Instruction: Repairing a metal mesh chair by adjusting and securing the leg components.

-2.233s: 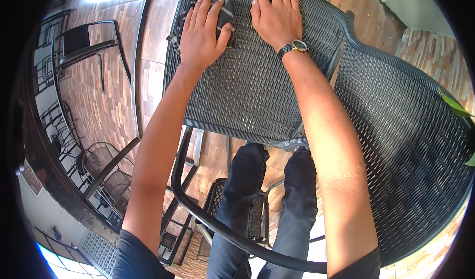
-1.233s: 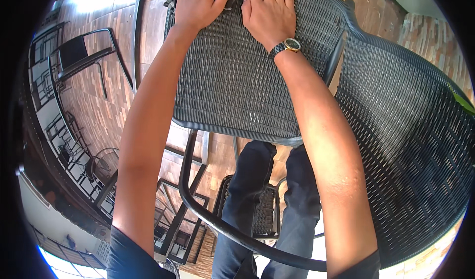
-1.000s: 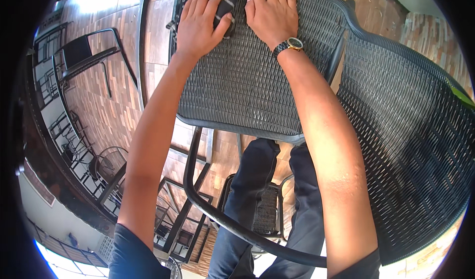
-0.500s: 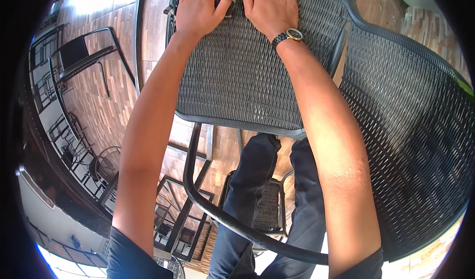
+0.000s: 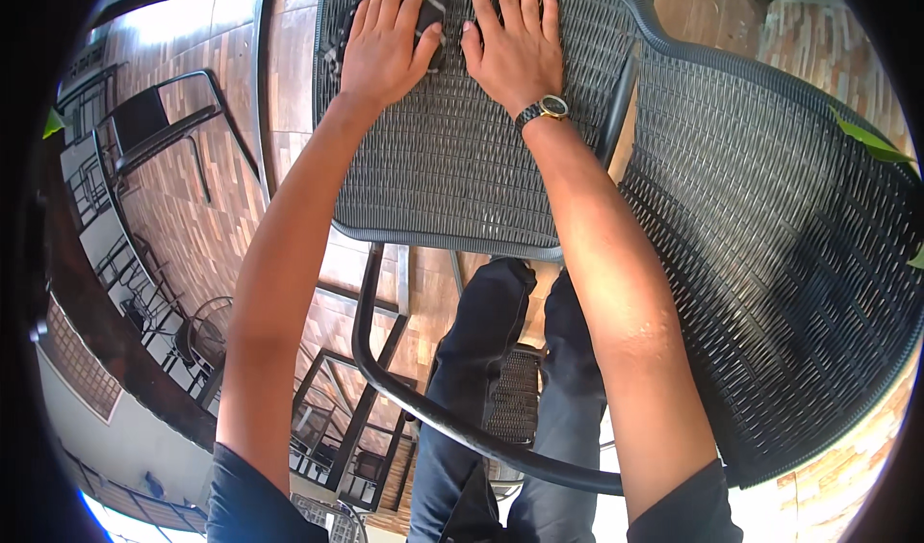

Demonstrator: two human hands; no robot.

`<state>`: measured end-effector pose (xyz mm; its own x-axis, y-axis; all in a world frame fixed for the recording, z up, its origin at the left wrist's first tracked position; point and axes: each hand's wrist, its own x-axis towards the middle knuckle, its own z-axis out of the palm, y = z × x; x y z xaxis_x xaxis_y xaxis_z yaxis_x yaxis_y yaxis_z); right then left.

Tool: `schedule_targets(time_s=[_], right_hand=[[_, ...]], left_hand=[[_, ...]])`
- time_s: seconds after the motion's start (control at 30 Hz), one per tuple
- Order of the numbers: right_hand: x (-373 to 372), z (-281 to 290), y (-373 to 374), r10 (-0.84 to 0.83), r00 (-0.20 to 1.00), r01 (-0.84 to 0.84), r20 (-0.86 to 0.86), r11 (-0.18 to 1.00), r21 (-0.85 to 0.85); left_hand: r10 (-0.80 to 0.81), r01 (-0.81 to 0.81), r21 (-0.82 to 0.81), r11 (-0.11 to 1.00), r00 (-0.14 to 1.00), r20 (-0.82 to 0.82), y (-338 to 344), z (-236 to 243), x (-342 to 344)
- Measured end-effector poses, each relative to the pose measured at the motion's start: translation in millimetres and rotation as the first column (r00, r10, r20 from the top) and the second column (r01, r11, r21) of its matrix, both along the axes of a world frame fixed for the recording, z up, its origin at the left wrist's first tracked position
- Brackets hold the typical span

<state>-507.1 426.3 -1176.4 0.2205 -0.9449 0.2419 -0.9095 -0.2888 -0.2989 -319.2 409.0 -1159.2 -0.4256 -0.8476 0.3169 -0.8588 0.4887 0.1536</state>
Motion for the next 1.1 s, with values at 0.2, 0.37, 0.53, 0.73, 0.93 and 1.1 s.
schedule_targets(time_s=[0.2, 0.37, 0.53, 0.73, 0.93, 1.1], right_hand=[[1.8, -7.9, 2.7, 0.015, 0.998, -0.014, 0.065, 1.000, -0.017], [-5.5, -12.9, 9.3, -0.001, 0.999, 0.001, 0.045, 1.000, 0.012], [-4.3, -17.5, 10.2, 0.004, 0.996, -0.002, 0.086, 1.000, -0.024], [-7.0, -9.8, 0.5, -0.001, 0.994, 0.008, 0.109, 0.998, -0.069], [-3.1, -18.3, 9.7, -0.074, 0.997, 0.078, 0.032, 0.983, -0.167], [5.4, -18.3, 8.8, -0.089, 0.995, 0.094, 0.041, 0.985, -0.146]], left_hand=[[-0.033, 0.037, -0.001, 0.999, 0.883, -0.468, -5.2, -11.5, -17.6], [0.084, -0.082, 0.036, 0.996, 0.995, -0.059, 55.5, -14.8, -26.4], [0.031, -0.031, 0.009, 0.999, 0.999, -0.024, 35.1, -15.3, -23.8], [0.145, -0.135, 0.108, 0.985, 0.985, -0.096, 3.0, -6.1, -37.8], [0.074, -0.073, 0.008, 0.997, 0.988, -0.137, 21.4, -14.1, -28.5], [0.061, -0.059, 0.029, 0.998, 0.994, -0.092, 15.6, -11.6, -18.6]])
